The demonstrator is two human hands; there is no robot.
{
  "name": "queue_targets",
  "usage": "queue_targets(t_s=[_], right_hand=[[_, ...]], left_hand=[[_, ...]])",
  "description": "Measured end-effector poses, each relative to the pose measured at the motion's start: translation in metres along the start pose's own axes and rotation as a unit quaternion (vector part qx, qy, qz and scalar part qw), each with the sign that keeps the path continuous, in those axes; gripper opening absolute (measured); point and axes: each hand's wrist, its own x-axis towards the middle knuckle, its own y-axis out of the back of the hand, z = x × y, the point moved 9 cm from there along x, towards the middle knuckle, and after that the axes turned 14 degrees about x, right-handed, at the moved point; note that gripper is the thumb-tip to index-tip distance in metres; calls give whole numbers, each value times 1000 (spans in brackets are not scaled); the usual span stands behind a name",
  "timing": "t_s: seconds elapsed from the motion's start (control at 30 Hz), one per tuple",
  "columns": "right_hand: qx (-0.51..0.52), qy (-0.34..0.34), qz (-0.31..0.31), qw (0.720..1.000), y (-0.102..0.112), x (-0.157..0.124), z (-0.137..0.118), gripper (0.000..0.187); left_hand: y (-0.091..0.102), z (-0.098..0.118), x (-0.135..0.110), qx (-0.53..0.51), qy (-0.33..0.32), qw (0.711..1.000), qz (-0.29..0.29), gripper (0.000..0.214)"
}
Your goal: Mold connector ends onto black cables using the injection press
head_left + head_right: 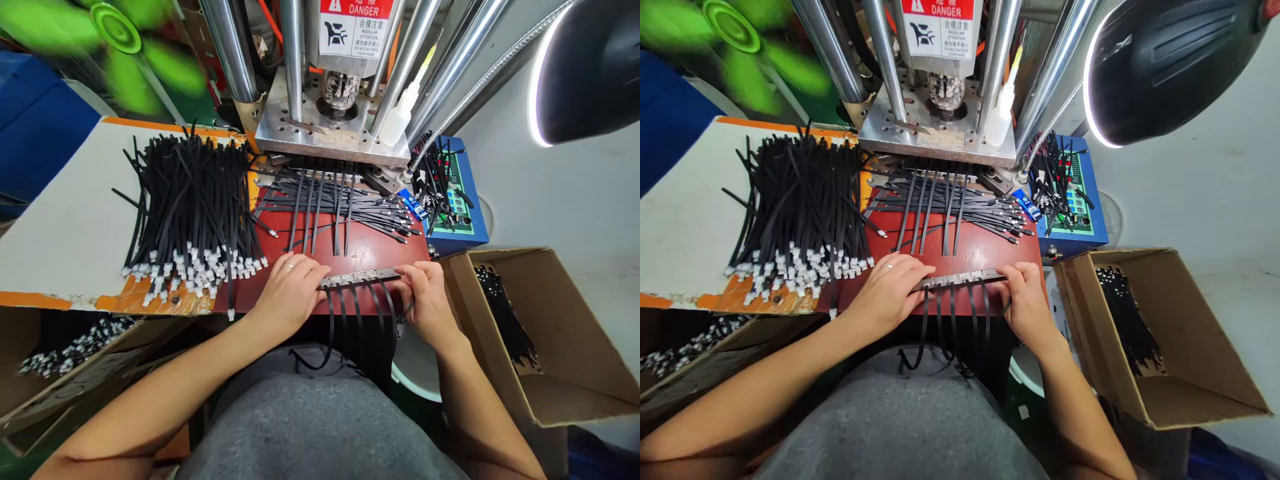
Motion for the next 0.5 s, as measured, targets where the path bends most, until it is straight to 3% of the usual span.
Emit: queue_targets(t_s=[0.07, 0.17, 0.27, 0.4, 0.5], right_hand=[[74, 7, -1, 997, -3, 8, -8, 16], [159, 33, -32, 986, -10, 17, -17, 16], [167, 40, -46, 984, -17, 17, -19, 15], [97, 54, -54, 992, -20, 17, -24, 14], [50, 69, -96, 992, -27, 21, -31, 10]], left_hand=[[1, -7, -5, 3, 9, 1000, 7, 20], [6, -17, -12, 11, 9, 1000, 27, 19], [19, -35, -30, 38, 18, 999, 31, 24], [34, -87, -82, 103, 153, 983, -26, 42], [28, -113, -119, 103, 255, 959, -67, 48]])
